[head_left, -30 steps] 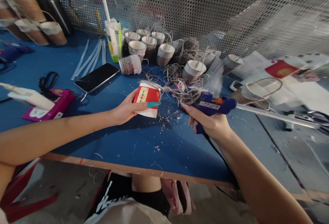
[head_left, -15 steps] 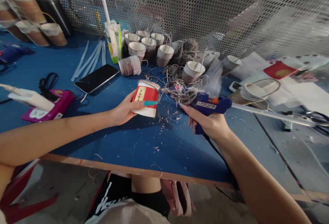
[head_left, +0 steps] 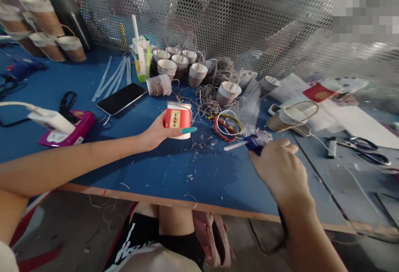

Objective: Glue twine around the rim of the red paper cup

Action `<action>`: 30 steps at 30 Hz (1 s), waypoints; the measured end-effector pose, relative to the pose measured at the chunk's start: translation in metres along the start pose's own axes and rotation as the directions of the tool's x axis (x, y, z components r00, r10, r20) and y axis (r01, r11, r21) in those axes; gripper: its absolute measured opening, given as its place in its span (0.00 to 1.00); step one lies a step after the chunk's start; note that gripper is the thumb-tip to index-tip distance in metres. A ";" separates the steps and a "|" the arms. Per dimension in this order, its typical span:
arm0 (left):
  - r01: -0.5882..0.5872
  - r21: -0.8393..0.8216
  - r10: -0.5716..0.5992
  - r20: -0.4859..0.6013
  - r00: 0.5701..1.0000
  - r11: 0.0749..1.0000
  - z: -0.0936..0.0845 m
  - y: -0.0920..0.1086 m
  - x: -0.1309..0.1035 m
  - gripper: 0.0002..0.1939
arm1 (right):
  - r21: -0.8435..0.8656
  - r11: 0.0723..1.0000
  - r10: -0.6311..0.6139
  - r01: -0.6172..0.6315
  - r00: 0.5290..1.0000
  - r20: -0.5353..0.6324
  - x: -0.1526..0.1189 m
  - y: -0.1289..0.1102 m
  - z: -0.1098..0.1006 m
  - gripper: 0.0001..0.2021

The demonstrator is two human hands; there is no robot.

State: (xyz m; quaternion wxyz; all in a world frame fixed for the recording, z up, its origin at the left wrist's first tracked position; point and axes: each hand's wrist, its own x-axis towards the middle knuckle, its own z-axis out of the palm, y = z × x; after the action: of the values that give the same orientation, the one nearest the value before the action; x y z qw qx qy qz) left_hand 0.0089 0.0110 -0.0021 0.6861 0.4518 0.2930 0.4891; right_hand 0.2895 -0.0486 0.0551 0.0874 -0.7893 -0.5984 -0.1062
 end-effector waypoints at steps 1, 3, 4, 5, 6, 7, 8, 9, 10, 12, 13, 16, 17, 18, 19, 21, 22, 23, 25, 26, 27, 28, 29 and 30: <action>-0.004 -0.002 0.004 -0.007 1.000 1.000 0.001 0.000 0.000 0.38 | -0.002 1.000 -0.023 0.023 1.000 0.006 -0.001 0.002 0.003 0.25; 0.000 -0.007 0.000 -0.024 1.000 1.000 0.002 0.001 0.000 0.39 | 0.004 0.995 -0.098 0.097 0.995 0.036 -0.004 0.001 0.002 0.29; 0.004 -0.006 -0.005 -0.020 1.000 1.000 0.003 0.002 -0.001 0.39 | 0.017 0.991 -0.134 0.133 0.990 0.038 -0.007 -0.003 -0.003 0.29; 0.008 -0.007 -0.008 -0.006 1.000 1.000 0.003 0.003 -0.002 0.39 | 0.045 0.984 -0.174 0.172 0.984 0.029 -0.010 -0.008 -0.010 0.29; 0.011 -0.011 -0.010 0.016 1.000 1.000 0.003 0.003 -0.002 0.38 | 0.089 0.973 -0.213 0.213 0.977 -0.009 -0.012 -0.016 -0.018 0.28; 0.015 -0.014 -0.014 0.042 0.999 1.000 0.003 0.003 -0.003 0.38 | 0.165 0.950 -0.256 0.265 0.964 -0.075 -0.014 -0.025 -0.025 0.28; 0.017 -0.017 -0.016 0.063 0.998 1.000 0.002 0.003 -0.004 0.38 | 0.272 0.899 -0.323 0.344 0.939 -0.117 -0.014 -0.035 -0.031 0.29; 0.018 -0.016 -0.017 0.078 0.997 1.000 0.002 0.003 -0.004 0.38 | 0.384 0.820 -0.404 0.424 0.905 -0.136 -0.012 -0.045 -0.034 0.29; 0.016 -0.011 -0.015 0.083 0.996 1.000 0.001 0.002 -0.005 0.38 | 0.489 0.729 -0.489 0.479 0.864 -0.117 -0.008 -0.055 -0.035 0.28; 0.001 -0.001 -0.001 0.079 0.997 1.000 0.000 0.000 -0.006 0.38 | 0.633 0.603 -0.613 0.485 0.790 -0.022 0.003 -0.072 -0.027 0.25; -0.008 0.000 0.008 0.075 0.997 1.000 0.000 -0.001 -0.006 0.39 | 0.685 0.571 -0.641 0.452 0.767 0.028 0.010 -0.079 -0.020 0.24; -0.022 -0.015 0.023 0.094 0.995 1.000 0.000 -0.005 -0.005 0.39 | 0.805 0.467 -0.672 0.365 0.739 0.055 0.025 -0.091 0.004 0.22; -0.024 -0.019 0.026 0.109 0.994 1.000 -0.001 -0.006 -0.005 0.39 | 0.829 0.441 -0.668 0.344 0.742 0.048 0.028 -0.094 0.010 0.21; -0.027 -0.021 0.029 0.122 0.992 0.999 -0.001 -0.007 -0.004 0.39 | 0.846 0.420 -0.662 0.328 0.748 0.039 0.029 -0.095 0.014 0.20; -0.031 -0.024 0.034 0.129 0.991 0.999 -0.001 -0.007 -0.004 0.39 | 0.861 0.398 -0.660 0.316 0.750 0.030 0.029 -0.095 0.017 0.20; -0.043 -0.028 0.047 0.125 0.991 0.999 -0.001 -0.008 -0.003 0.38 | 0.887 0.346 -0.687 0.304 0.727 0.019 0.027 -0.093 0.018 0.22; -0.048 -0.027 0.051 0.113 0.992 0.998 -0.001 -0.009 -0.003 0.37 | 0.904 0.307 -0.712 0.298 0.702 0.011 0.026 -0.091 0.017 0.24; -0.048 -0.022 0.050 0.100 0.994 0.999 0.000 -0.009 -0.003 0.37 | 0.921 0.262 -0.738 0.287 0.675 0.000 0.026 -0.089 0.015 0.25; -0.031 -0.004 0.031 0.072 0.997 1.000 0.001 -0.008 -0.003 0.38 | 0.951 0.181 -0.762 0.252 0.647 -0.026 0.026 -0.084 0.011 0.28; -0.018 0.007 0.018 0.061 0.998 1.000 0.001 -0.007 -0.003 0.38 | 0.961 0.152 -0.751 0.229 0.659 -0.038 0.026 -0.082 0.010 0.28; -0.005 0.015 0.005 0.054 0.999 1.000 0.002 -0.007 -0.003 0.38 | 0.970 0.127 -0.726 0.206 0.686 -0.051 0.028 -0.079 0.009 0.28; 0.005 0.023 -0.006 0.054 0.999 1.000 0.003 -0.006 -0.004 0.38 | 0.977 0.104 -0.693 0.186 0.718 -0.063 0.029 -0.078 0.010 0.28; 0.014 0.033 -0.016 0.058 0.998 0.999 0.003 -0.005 -0.004 0.38 | 0.982 0.082 -0.657 0.170 0.750 -0.075 0.030 -0.077 0.010 0.28; 0.018 0.046 -0.021 0.064 0.998 0.999 0.004 -0.004 -0.004 0.38 | 0.986 0.059 -0.624 0.157 0.776 -0.086 0.031 -0.076 0.011 0.27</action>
State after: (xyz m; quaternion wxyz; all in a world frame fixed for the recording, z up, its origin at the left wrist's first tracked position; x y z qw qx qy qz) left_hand 0.0124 0.0059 -0.0046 0.6897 0.4797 0.2862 0.4607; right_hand 0.2250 0.0036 0.0540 0.4155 -0.3540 -0.7231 0.4232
